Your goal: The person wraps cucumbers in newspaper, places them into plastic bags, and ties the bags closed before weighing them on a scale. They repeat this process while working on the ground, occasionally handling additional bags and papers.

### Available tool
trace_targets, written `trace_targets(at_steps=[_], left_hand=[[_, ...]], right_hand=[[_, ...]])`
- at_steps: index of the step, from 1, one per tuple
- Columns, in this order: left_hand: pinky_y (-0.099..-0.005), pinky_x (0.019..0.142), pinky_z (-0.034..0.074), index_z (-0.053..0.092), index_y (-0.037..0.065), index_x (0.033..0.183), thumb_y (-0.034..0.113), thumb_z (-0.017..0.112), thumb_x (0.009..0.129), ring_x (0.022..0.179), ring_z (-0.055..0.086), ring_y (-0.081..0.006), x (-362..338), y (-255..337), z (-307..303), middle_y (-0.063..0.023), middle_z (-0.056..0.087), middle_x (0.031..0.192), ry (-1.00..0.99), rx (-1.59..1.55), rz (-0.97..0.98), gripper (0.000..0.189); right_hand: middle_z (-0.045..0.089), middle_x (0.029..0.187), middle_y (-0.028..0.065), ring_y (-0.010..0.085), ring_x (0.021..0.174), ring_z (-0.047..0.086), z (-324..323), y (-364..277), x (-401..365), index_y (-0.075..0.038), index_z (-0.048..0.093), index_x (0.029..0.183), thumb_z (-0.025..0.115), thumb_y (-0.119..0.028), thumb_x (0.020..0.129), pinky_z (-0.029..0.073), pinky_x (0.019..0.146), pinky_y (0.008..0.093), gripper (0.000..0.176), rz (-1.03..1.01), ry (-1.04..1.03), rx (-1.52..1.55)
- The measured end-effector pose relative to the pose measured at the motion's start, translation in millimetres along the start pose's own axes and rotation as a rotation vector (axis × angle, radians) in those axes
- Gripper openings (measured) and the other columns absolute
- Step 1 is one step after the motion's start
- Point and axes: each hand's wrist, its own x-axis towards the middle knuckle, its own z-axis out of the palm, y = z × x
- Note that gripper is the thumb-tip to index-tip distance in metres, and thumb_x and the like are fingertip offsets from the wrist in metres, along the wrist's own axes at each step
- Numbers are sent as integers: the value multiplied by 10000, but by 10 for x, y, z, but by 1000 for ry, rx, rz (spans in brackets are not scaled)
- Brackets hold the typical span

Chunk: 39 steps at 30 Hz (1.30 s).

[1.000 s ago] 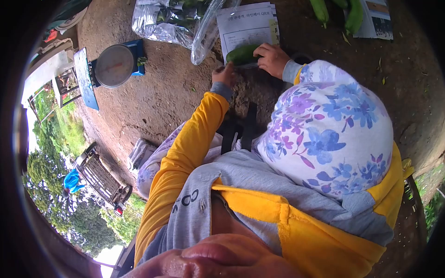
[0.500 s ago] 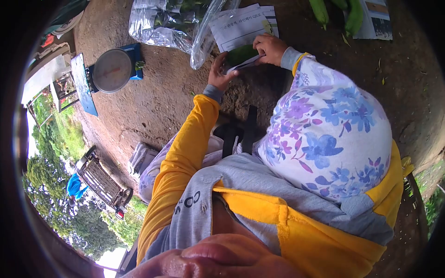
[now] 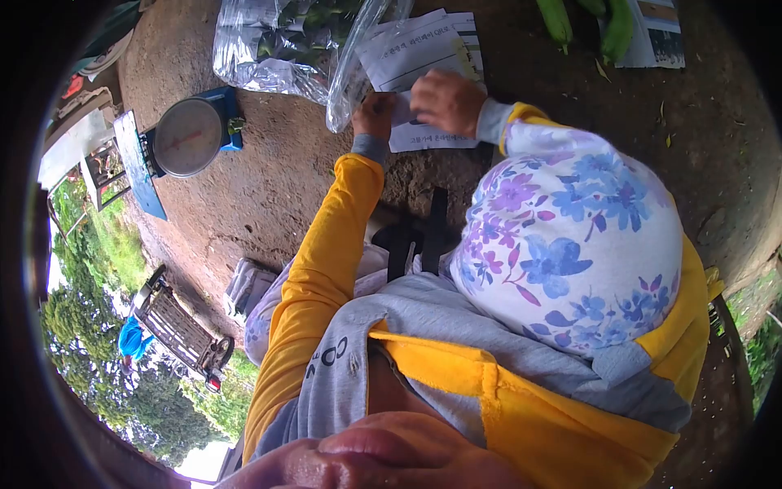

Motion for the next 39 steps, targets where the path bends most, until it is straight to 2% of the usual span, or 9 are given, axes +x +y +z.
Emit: trace_targets(at_steps=[7, 10, 19, 22, 25, 28, 32, 36, 39], left_hand=[[-337, 687, 469, 599, 27, 882, 269, 597, 782, 708, 593, -232, -192, -304, 272, -114, 610, 791, 389, -286, -7, 261], [-325, 709, 446, 545, 23, 947, 275, 552, 815, 735, 552, -190, -481, -252, 387, -79, 558, 812, 496, -878, -578, 285], [-279, 833, 400, 383, 23, 1216, 162, 533, 835, 1004, 489, -157, -514, 343, 655, -51, 494, 1106, -227, -1192, -163, 433], [-283, 852, 404, 378, 9, 1221, 123, 573, 805, 1001, 503, -165, -409, 482, 622, -59, 507, 1106, -248, -997, -2, 474], [-339, 839, 432, 415, 27, 1205, 121, 647, 709, 953, 549, -251, -244, 692, 364, -120, 548, 1067, -245, -452, 225, 556], [-404, 830, 424, 473, 73, 1151, 97, 676, 585, 949, 532, -336, -180, 1076, 4, -139, 547, 1031, -344, -71, 549, 601], [-379, 839, 377, 526, 95, 1036, 147, 655, 604, 971, 493, -254, -234, 1344, -50, -72, 526, 995, -337, 403, 858, 454], [-394, 826, 401, 515, 66, 908, 181, 581, 711, 923, 527, -244, -85, 1328, -200, -71, 543, 909, -98, 537, 978, 238], [-367, 741, 443, 510, 84, 872, 205, 612, 704, 827, 562, -251, 89, 1180, -339, -64, 558, 849, -389, 537, 651, 231]], right_hand=[[486, 1055, 70, 233, 1013, 473, 562, 219, -201, -135, 553, 985, 668, -192, 651, 402, 835, 380, 358, -14, -106, -182], [512, 1062, 92, 279, 1006, 495, 429, 303, -66, -114, 527, 1045, 689, -222, 663, 417, 837, 374, 429, 137, -155, 27], [601, 914, 129, 250, 875, 575, 357, 136, -314, 40, 556, 1025, 656, -299, 750, 429, 805, 308, 448, 1047, 30, 1253], [571, 988, 132, 234, 935, 547, 95, 140, -311, 48, 530, 1059, 660, -302, 754, 406, 848, 314, 482, 952, 125, 1356], [523, 1109, 151, 216, 1022, 501, -214, 449, -307, 48, 474, 1136, 671, -289, 751, 378, 896, 326, 549, 582, 385, 337], [482, 1179, 156, 217, 1079, 466, -989, 381, -28, 41, 420, 1194, 696, -264, 727, 361, 929, 337, 622, 474, 437, 165], [505, 1167, 141, 218, 1097, 475, -1021, 520, -87, 18, 418, 1198, 752, -229, 646, 349, 952, 335, 691, 424, -517, 901], [515, 1132, 147, 225, 1074, 496, -856, 187, 6, -17, 452, 1142, 708, -136, 590, 384, 917, 331, 620, 509, -569, 895], [508, 1097, 145, 281, 1041, 504, -851, -27, 42, -31, 462, 1119, 702, -128, 552, 402, 897, 357, 623, 321, -376, 218]])
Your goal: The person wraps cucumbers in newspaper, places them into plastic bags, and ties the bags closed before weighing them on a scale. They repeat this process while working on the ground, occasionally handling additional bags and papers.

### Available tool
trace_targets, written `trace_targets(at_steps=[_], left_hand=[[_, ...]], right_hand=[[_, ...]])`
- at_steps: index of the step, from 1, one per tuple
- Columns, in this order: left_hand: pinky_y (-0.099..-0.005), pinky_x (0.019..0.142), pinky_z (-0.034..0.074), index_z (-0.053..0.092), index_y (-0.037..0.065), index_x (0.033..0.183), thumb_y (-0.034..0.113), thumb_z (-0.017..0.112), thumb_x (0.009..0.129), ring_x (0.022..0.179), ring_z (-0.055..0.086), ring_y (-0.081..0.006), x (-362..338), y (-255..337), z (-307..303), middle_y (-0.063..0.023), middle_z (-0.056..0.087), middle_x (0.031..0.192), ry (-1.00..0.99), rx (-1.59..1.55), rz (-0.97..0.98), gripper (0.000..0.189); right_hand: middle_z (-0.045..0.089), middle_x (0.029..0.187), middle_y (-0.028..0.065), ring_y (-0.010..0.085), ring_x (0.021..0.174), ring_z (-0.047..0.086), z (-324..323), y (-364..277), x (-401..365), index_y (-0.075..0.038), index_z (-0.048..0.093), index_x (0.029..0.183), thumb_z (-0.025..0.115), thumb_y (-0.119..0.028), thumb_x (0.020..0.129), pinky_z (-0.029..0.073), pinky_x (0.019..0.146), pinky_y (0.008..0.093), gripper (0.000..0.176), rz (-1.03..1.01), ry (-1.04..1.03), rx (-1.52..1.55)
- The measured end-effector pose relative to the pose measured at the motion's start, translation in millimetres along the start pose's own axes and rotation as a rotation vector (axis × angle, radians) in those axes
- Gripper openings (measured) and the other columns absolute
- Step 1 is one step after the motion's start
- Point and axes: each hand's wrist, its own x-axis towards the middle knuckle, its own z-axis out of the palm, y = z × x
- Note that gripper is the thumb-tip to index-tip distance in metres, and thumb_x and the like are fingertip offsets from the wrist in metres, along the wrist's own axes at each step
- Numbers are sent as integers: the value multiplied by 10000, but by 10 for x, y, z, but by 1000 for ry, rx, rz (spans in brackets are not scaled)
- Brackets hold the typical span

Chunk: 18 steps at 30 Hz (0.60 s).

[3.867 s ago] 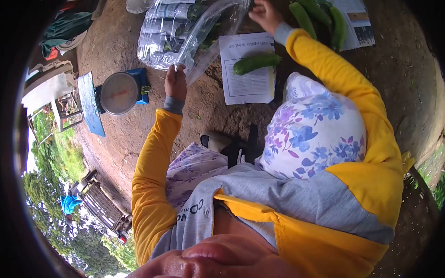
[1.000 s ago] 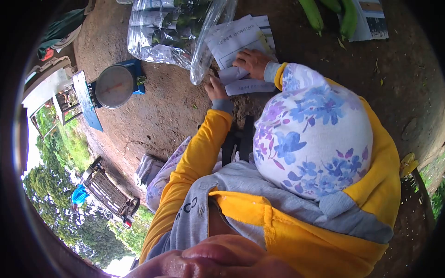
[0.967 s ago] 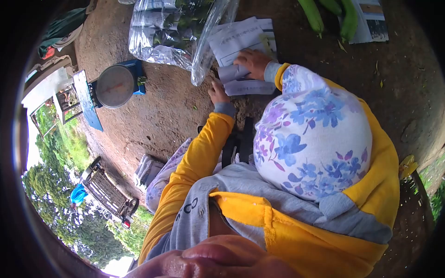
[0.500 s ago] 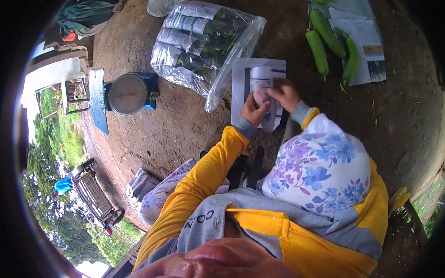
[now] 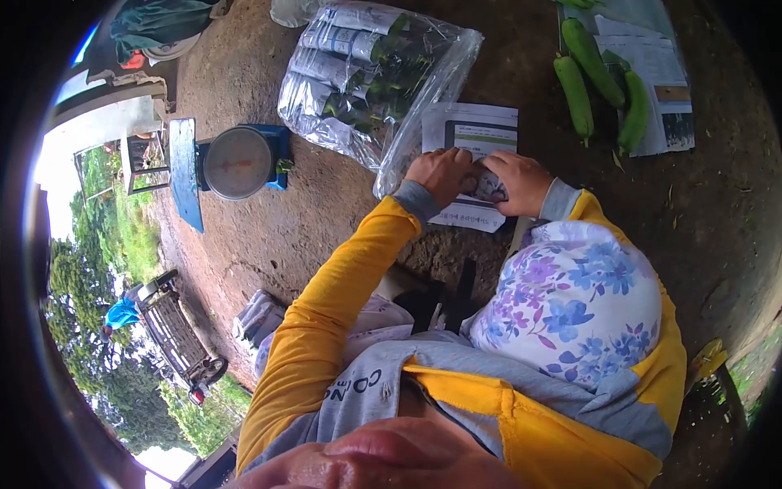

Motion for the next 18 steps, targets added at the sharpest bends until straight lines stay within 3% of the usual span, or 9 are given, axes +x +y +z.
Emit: trace_targets(at_steps=[1, 4, 7, 10, 11, 13, 16, 17, 18], left_hand=[[-344, 686, 467, 502, 91, 839, 210, 598, 728, 760, 586, -248, -11, -23, -58, -59, 569, 799, 93, 108, 99, 189], [-362, 750, 446, 503, 89, 846, 171, 579, 739, 830, 571, -241, 78, 24, -299, -51, 568, 814, 108, 198, 219, 154], [-417, 865, 385, 510, 96, 941, 130, 544, 757, 983, 519, -236, 239, 29, -354, -64, 562, 925, 116, 244, 284, 190], [-498, 968, 268, 475, 118, 1123, 102, 516, 764, 1148, 403, -267, 404, 83, -416, -96, 501, 1132, 400, 304, 245, 362], [-518, 975, 247, 444, 129, 1171, 99, 508, 766, 1174, 374, -283, 469, 84, -456, -102, 466, 1182, 424, 330, 183, 411], [-559, 989, 205, 381, 151, 1267, 95, 492, 771, 1227, 316, -315, 636, 58, -550, -115, 396, 1283, 477, 389, 63, 511], [-575, 990, 196, 331, 152, 1312, 127, 502, 765, 1255, 263, -342, 1058, -185, -497, -121, 333, 1339, 529, 661, 7, 574], [-578, 977, 216, 315, 159, 1318, 168, 518, 762, 1202, 370, -329, 1232, -296, -510, -142, 452, 1250, 571, 776, 4, 591], [-560, 970, 246, 358, 157, 1291, 174, 522, 758, 1166, 413, -328, 1394, -385, -565, -144, 493, 1200, 467, 710, -105, 558]], right_hand=[[491, 1100, 135, 312, 1042, 484, 63, 10, -3, -44, 472, 1097, 692, -120, 523, 406, 890, 378, 620, -23, 99, -35], [524, 1065, 142, 329, 1003, 514, 142, 33, 12, -36, 469, 1108, 696, -127, 535, 428, 859, 386, 623, -88, 359, 149], [548, 1042, 157, 313, 965, 552, -46, 63, 2, -12, 430, 1178, 704, -108, 571, 429, 864, 364, 673, 97, 138, 212], [578, 987, 183, 295, 894, 593, -89, 366, -10, 14, 436, 1177, 699, -133, 603, 458, 810, 345, 648, 43, 334, 333], [572, 1030, 176, 227, 932, 576, -157, 420, -38, 20, 434, 1189, 708, -142, 617, 437, 836, 318, 654, 155, 334, 446], [571, 1043, 166, 211, 943, 566, -218, 572, -60, 21, 434, 1190, 714, -145, 618, 430, 847, 318, 659, 186, 361, 466], [569, 1059, 147, 198, 961, 553, -272, 689, 23, 25, 434, 1196, 727, -146, 613, 421, 863, 315, 675, 180, 335, 553], [572, 1054, 141, 198, 950, 556, -251, 713, 106, 27, 435, 1195, 726, -141, 614, 426, 856, 316, 671, 140, 319, 590], [575, 1050, 135, 198, 938, 560, -237, 726, 199, 28, 436, 1195, 725, -136, 616, 431, 850, 317, 668, 100, 303, 626]])
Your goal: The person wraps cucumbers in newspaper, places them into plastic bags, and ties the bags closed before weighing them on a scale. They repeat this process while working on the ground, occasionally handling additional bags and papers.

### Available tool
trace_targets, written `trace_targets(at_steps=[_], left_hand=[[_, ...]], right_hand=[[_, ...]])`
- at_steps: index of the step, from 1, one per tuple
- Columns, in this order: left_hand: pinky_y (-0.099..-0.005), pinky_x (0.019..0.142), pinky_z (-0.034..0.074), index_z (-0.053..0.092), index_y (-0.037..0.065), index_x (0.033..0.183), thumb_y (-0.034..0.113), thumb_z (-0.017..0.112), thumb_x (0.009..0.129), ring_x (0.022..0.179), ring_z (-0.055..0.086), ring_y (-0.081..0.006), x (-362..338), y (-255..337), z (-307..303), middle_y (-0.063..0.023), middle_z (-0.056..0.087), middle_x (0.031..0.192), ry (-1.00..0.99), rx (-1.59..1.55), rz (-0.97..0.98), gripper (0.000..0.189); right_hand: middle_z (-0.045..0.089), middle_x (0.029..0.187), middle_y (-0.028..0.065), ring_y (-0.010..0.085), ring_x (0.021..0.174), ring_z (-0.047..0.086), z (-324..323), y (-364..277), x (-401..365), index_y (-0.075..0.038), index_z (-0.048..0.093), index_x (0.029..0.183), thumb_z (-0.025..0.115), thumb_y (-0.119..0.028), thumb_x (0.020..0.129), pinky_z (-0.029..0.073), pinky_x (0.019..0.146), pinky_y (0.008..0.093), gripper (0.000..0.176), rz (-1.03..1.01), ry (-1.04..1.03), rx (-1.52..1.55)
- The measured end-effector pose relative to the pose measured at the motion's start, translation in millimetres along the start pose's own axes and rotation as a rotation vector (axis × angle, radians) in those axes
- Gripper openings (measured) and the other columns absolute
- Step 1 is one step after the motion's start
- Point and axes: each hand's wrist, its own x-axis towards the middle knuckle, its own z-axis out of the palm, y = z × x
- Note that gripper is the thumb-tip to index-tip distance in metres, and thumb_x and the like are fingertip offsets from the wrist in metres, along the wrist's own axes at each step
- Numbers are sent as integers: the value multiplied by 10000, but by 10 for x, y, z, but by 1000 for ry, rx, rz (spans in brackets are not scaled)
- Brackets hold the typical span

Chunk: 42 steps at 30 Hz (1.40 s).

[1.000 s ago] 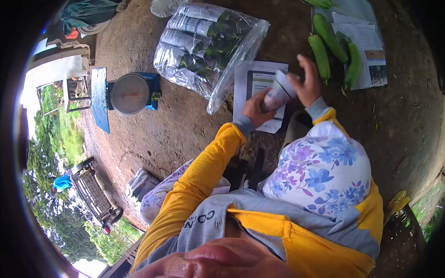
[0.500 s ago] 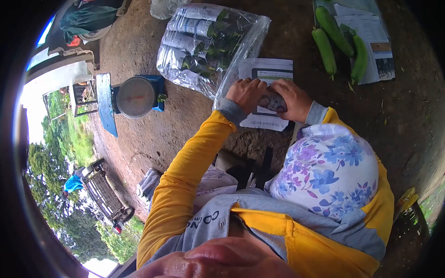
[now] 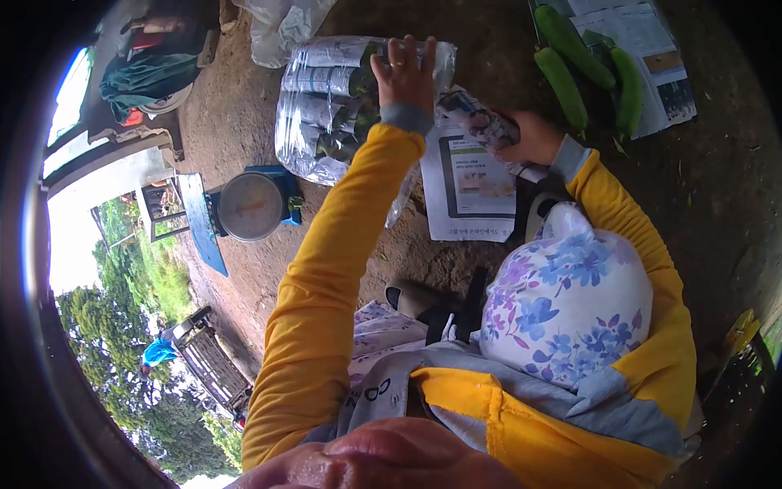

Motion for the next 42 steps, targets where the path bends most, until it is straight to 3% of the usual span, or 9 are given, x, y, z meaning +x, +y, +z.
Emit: trace_targets(at_steps=[5, 19, 23, 26, 30, 32, 35, 38, 42], left_hand=[[-430, 895, 417, 600, 118, 1054, 191, 515, 764, 960, 589, -312, 629, -297, 14, -136, 647, 898, -504, -145, -205, 311], [-417, 733, 473, 604, 56, 885, 166, 545, 687, 823, 580, -364, 746, -332, -142, -191, 606, 886, -142, -525, -13, 235], [-418, 725, 471, 592, 34, 888, 144, 557, 682, 811, 575, -370, 570, -270, -155, -189, 599, 881, -162, -593, 42, 236], [-408, 728, 470, 577, 26, 895, 147, 572, 681, 815, 572, -361, 507, -328, -179, -188, 591, 887, -186, -661, 136, 246], [-383, 787, 452, 549, 48, 1036, 330, 655, 713, 932, 560, -322, 759, -683, -270, -149, 564, 1058, -274, -754, 287, 442], [-360, 853, 402, 599, 79, 1029, 577, 518, 744, 1032, 525, -288, 969, -949, 35, -122, 597, 1034, -205, -580, 82, 580], [-410, 856, 410, 606, 35, 1026, 661, 339, 786, 1002, 535, -361, 1226, -1219, 148, -213, 584, 1030, -805, -114, -78, 721], [-416, 837, 412, 658, 55, 897, 707, 221, 775, 945, 569, -345, 1169, -1367, 302, -218, 615, 917, -646, -81, 28, 795], [-405, 787, 430, 678, 75, 792, 664, 287, 794, 836, 599, -336, 1094, -1562, 519, -186, 632, 796, -705, -227, 45, 707]], right_hand=[[592, 994, 143, 207, 867, 579, 216, 92, 586, 25, 426, 1212, 710, -204, 635, 461, 788, 321, 682, 69, -65, 30], [632, 859, 177, 265, 777, 627, 541, -144, 1559, 4, 579, 1003, 688, -342, 587, 488, 720, 333, 552, 62, 451, -247], [633, 781, 128, 213, 655, 630, 772, 155, 1715, 19, 612, 874, 597, -124, 730, 513, 599, 327, 203, 191, 475, 1134], [625, 777, 127, 225, 650, 626, 741, 180, 1629, 19, 611, 860, 581, -55, 739, 521, 613, 317, 145, 393, 293, 1584], [629, 846, 107, 180, 740, 629, 718, 42, 1560, 5, 600, 934, 614, -44, 736, 519, 690, 285, 205, 313, 323, 1369], [634, 856, 92, 156, 744, 625, 772, 178, 1590, -5, 604, 964, 660, -78, 716, 508, 699, 264, 265, 227, 270, 1283], [636, 877, 94, 161, 734, 623, 700, 56, 1572, 2, 600, 988, 706, -123, 682, 495, 689, 258, 348, 224, 271, 1123], [638, 868, 95, 165, 717, 617, 755, 189, 1580, 1, 607, 975, 730, -158, 658, 486, 682, 277, 375, 156, 319, 850], [645, 871, 103, 171, 723, 606, 677, 17, 1468, -10, 617, 959, 738, -220, 651, 471, 683, 301, 392, -47, 472, -80]])
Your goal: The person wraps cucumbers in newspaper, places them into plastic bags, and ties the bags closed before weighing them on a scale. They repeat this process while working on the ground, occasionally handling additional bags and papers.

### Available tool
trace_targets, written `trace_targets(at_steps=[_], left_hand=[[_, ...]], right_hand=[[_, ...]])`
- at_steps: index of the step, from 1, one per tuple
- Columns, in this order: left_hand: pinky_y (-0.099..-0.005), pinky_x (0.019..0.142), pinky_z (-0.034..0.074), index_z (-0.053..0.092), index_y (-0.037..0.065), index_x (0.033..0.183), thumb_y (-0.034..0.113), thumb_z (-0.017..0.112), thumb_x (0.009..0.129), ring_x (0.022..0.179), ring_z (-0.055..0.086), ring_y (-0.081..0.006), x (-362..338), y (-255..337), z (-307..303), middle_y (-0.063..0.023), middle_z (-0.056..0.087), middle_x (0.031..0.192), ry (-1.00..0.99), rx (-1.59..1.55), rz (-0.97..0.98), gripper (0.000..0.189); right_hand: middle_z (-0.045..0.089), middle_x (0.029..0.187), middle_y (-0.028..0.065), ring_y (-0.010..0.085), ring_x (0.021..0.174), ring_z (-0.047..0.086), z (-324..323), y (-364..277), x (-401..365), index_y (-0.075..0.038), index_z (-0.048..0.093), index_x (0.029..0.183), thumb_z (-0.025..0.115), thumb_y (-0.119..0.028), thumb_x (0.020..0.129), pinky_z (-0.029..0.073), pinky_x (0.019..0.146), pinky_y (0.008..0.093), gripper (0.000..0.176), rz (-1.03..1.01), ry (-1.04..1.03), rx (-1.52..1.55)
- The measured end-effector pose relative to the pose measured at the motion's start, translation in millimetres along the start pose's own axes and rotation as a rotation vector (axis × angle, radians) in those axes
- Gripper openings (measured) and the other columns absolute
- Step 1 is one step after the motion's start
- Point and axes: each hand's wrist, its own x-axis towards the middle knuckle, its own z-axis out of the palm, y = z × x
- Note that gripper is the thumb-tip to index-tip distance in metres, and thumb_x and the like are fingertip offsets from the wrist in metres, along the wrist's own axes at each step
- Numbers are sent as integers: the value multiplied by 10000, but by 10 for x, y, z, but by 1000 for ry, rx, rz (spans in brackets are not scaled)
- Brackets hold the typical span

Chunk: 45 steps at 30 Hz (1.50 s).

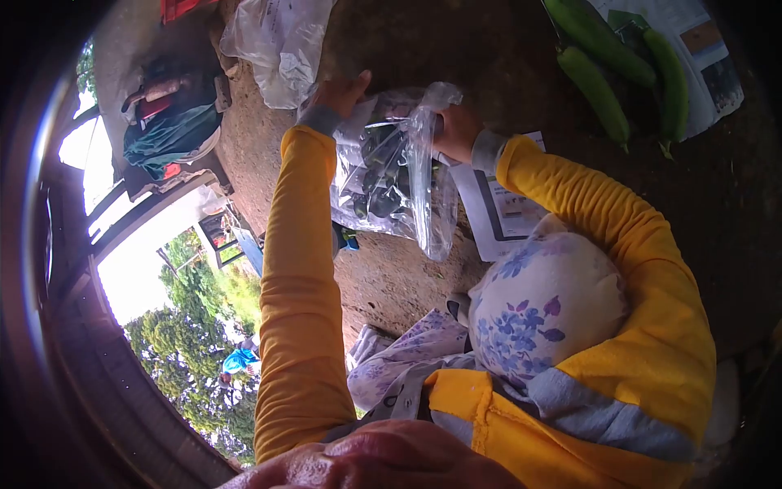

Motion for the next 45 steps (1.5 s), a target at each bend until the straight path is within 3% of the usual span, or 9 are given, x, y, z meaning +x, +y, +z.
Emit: trace_targets(at_steps=[6, 15, 20, 24, 27, 31, 34, 40, 45], left_hand=[[-429, 826, 423, 650, 39, 861, 717, 313, 745, 912, 566, -374, -180, 165, -185, -214, 612, 908, -112, -78, 6, 767], [-422, 860, 417, 666, 149, 937, 700, 437, 692, 954, 566, -317, 130, 489, 98, -128, 631, 950, -79, 66, -17, 645], [-385, 786, 459, 684, 147, 831, 552, 522, 732, 869, 595, -296, 294, 521, 142, -111, 640, 882, -196, -217, 83, 448], [-376, 734, 475, 676, 134, 825, 439, 557, 756, 805, 603, -300, 293, 586, 248, -119, 637, 827, 164, -163, 71, 335], [-373, 716, 477, 670, 107, 809, 394, 574, 762, 770, 606, -304, 221, 662, 252, -139, 632, 788, 261, -206, 38, 306], [-374, 703, 480, 672, 109, 794, 380, 588, 756, 748, 608, -306, 179, 771, 320, -138, 631, 765, 287, -301, 45, 286], [-368, 677, 484, 671, 104, 781, 379, 596, 751, 709, 610, -304, 113, 863, 336, -134, 630, 736, 306, -348, 69, 287], [-349, 644, 490, 670, 103, 761, 358, 614, 745, 666, 616, -284, 103, 938, 348, -133, 624, 694, 370, -382, 75, 261], [-349, 668, 492, 673, 113, 784, 384, 609, 747, 692, 622, -268, 71, 884, 230, -123, 631, 716, 332, -401, 71, 280]], right_hand=[[605, 1042, 126, 207, 899, 609, 161, 472, 80, -4, 558, 1075, 612, -95, 745, 474, 805, 314, 346, 514, -379, 1455], [570, 1084, 171, 238, 945, 592, 75, 580, 262, 41, 478, 1143, 603, -50, 733, 471, 851, 325, 438, 585, -412, 1689], [596, 988, 133, 212, 873, 605, 37, 464, 465, 29, 507, 1087, 598, -90, 750, 481, 812, 317, 369, 387, -378, 1370], [581, 995, 118, 205, 882, 591, 16, 488, 548, 12, 488, 1122, 596, -88, 747, 481, 798, 324, 403, 585, -320, 1208], [558, 1039, 111, 193, 916, 569, -95, 219, 225, -7, 451, 1172, 596, -63, 732, 469, 803, 319, 466, 676, -148, 1589], [555, 1020, 78, 163, 897, 560, -98, 321, -185, -10, 437, 1192, 607, -17, 695, 457, 793, 302, 526, 211, -148, 794], [561, 1007, 76, 168, 896, 565, 29, 385, 19, -3, 469, 1144, 590, 9, 687, 462, 776, 298, 472, 431, -174, 1221], [575, 970, 72, 175, 864, 569, 363, 447, 337, -10, 509, 1047, 537, 9, 722, 467, 740, 302, 327, 319, 20, 1171], [585, 949, 72, 183, 879, 572, 166, 326, 377, -14, 528, 1022, 544, -12, 763, 470, 751, 305, 259, 18, -92, 207]])
